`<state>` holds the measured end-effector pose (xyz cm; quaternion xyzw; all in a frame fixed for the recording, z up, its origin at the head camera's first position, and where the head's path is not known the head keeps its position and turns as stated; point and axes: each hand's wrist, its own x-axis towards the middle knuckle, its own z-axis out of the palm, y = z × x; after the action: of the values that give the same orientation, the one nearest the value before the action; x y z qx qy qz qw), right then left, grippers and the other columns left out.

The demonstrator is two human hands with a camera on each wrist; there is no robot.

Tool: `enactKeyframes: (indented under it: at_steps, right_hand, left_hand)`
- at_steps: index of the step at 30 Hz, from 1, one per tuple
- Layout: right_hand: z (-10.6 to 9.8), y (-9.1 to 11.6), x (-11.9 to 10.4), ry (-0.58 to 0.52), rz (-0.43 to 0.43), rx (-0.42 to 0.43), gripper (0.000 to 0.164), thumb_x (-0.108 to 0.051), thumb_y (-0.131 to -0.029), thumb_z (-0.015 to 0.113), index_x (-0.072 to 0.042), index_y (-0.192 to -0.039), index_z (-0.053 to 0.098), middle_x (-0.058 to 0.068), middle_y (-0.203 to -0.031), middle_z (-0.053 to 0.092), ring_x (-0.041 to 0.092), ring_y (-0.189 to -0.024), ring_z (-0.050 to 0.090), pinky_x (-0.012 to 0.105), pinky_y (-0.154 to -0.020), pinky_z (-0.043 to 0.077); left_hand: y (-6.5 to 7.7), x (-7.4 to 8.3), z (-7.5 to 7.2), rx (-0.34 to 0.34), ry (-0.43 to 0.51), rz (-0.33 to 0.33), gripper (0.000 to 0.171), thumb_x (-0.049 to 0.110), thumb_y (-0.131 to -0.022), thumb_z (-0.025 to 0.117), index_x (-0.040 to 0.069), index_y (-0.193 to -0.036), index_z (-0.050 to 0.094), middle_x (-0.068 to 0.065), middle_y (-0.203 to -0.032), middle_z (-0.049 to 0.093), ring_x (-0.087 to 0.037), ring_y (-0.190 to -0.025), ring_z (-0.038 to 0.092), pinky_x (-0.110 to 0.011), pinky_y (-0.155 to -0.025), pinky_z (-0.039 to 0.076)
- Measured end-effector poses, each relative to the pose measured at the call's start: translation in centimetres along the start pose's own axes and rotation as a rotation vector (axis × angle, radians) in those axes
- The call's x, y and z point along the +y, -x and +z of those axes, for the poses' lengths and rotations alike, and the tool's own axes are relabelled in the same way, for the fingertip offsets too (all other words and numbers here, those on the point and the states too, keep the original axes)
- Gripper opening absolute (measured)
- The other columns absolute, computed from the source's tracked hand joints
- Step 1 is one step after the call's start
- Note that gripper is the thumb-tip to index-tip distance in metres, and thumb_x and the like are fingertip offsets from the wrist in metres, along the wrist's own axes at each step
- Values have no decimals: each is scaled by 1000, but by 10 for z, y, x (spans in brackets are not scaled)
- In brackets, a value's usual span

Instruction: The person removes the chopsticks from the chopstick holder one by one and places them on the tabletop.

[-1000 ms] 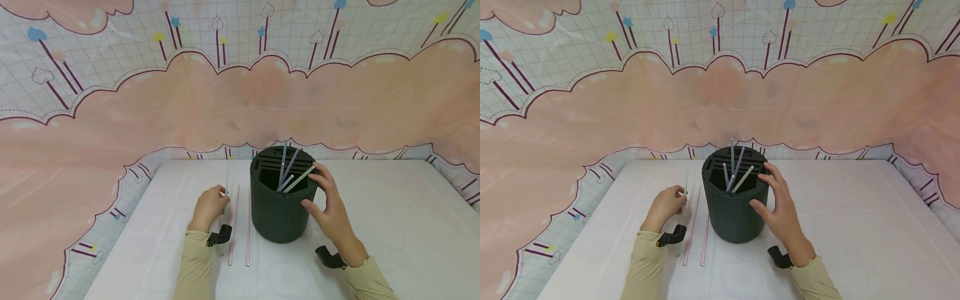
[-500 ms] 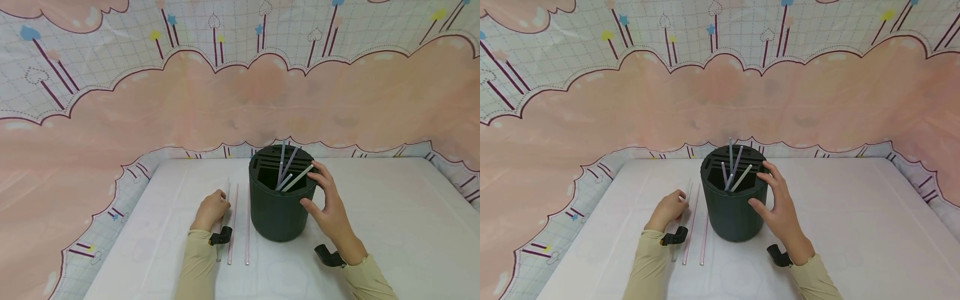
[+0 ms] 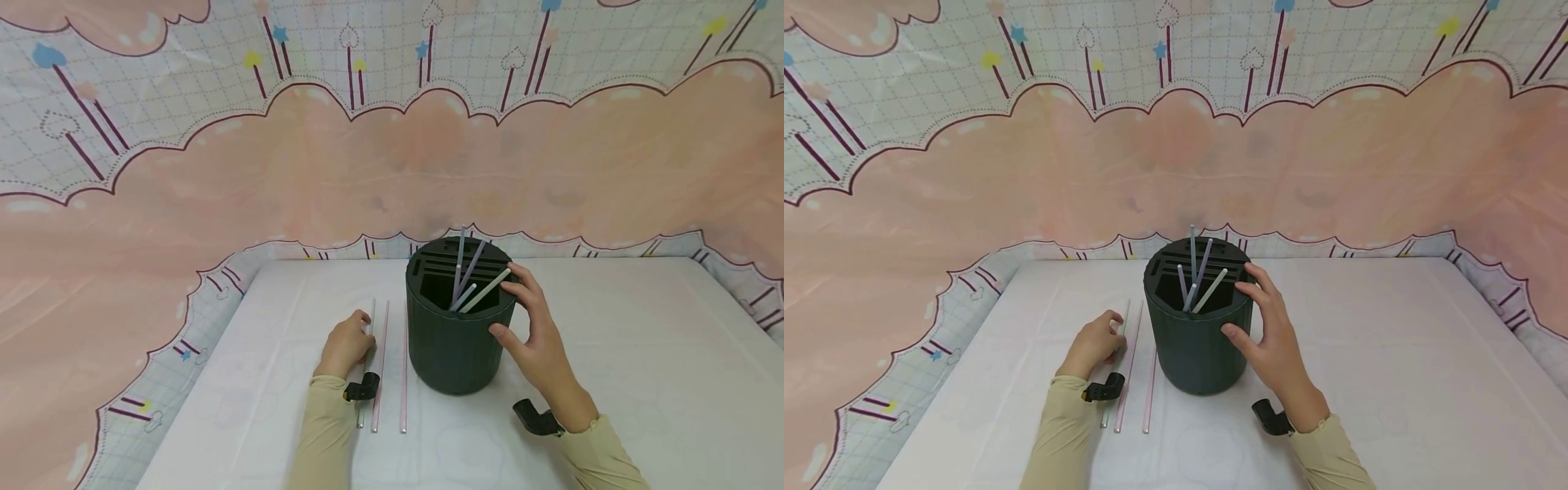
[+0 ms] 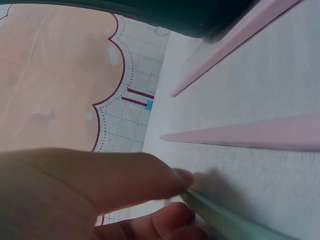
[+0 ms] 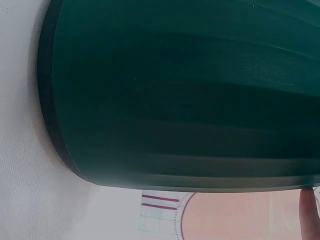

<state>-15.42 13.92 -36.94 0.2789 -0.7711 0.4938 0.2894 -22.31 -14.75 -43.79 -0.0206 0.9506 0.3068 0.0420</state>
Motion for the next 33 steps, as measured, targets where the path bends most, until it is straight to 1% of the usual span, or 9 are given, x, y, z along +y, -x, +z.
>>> enactKeyframes:
  at_steps: [4, 7, 11, 14, 17, 21, 25, 28, 33]
  right_hand:
    - [0, 0, 0, 4, 1, 0, 51, -19, -84, 62, 4, -124, 40, 18, -140, 26, 25, -128, 27, 23, -102, 20]
    - [0, 0, 1, 1, -4, 2, 51, -20, -85, 62, 4, -124, 40, 19, -140, 26, 26, -128, 27, 22, -102, 21]
    - [0, 0, 1, 6, -3, 6, 51, -20, -84, 62, 4, -124, 40, 19, -140, 26, 26, -128, 27, 23, -102, 21]
    - [0, 0, 1, 10, -3, 6, 51, -21, -84, 62, 3, -124, 40, 18, -140, 26, 25, -128, 27, 23, -102, 21]
    - [1, -1, 1, 3, -10, 4, 51, -20, -84, 62, 4, -124, 40, 19, -140, 26, 26, -128, 26, 23, -102, 21]
    - [0, -2, 3, -4, -19, 4, 51, -20, -84, 62, 4, -124, 40, 19, -140, 26, 24, -127, 28, 22, -102, 22]
    - [-2, -4, 6, -7, -22, -1, 51, -20, -85, 62, 4, -124, 40, 19, -140, 26, 25, -127, 29, 21, -101, 22]
    - [-2, -5, 8, -12, -23, -5, 51, -21, -85, 62, 4, -124, 40, 19, -140, 26, 26, -128, 27, 22, -102, 22]
    - [-4, -7, 11, -12, -17, -8, 51, -20, -84, 62, 4, -124, 40, 18, -140, 26, 26, -128, 27, 22, -102, 22]
  left_hand:
    - [-1, 2, -1, 10, -51, -24, 35, 24, -83, 57, 10, -115, 52, -2, -53, 54, -16, -47, 52, -30, -51, 40]
    - [-1, 4, -3, 43, -95, -28, 35, 32, -84, 56, 11, -113, 55, -5, -72, 62, -20, -64, 57, -35, -56, 42]
    - [-2, 8, -6, 113, -93, -17, 35, 34, -85, 55, 12, -112, 58, -6, -94, 61, -21, -78, 57, -37, -60, 45]
    - [-3, 11, -8, 157, -63, 18, 34, 35, -85, 55, 14, -112, 58, -3, -93, 59, -20, -76, 56, -35, -60, 44]
    - [-4, 15, -10, 196, -34, 113, 32, 35, -85, 56, 15, -110, 59, 0, -90, 58, -17, -77, 56, -33, -61, 44]
    - [-6, 23, -9, 253, 19, 281, 24, 34, -86, 56, 18, -103, 61, 6, -83, 57, -10, -73, 54, -29, -61, 43]
    - [-5, 34, -8, 378, 66, 460, 14, 28, -88, 55, 18, -94, 63, 8, -77, 57, -6, -69, 51, -25, -59, 42]
    - [-3, 44, -10, 485, 101, 581, 12, 25, -89, 55, 16, -92, 63, 8, -76, 57, -4, -68, 51, -22, -57, 43]
    - [4, 59, -16, 602, 175, 697, 15, 25, -89, 54, 13, -90, 63, 7, -76, 57, -4, -67, 52, -21, -53, 44]
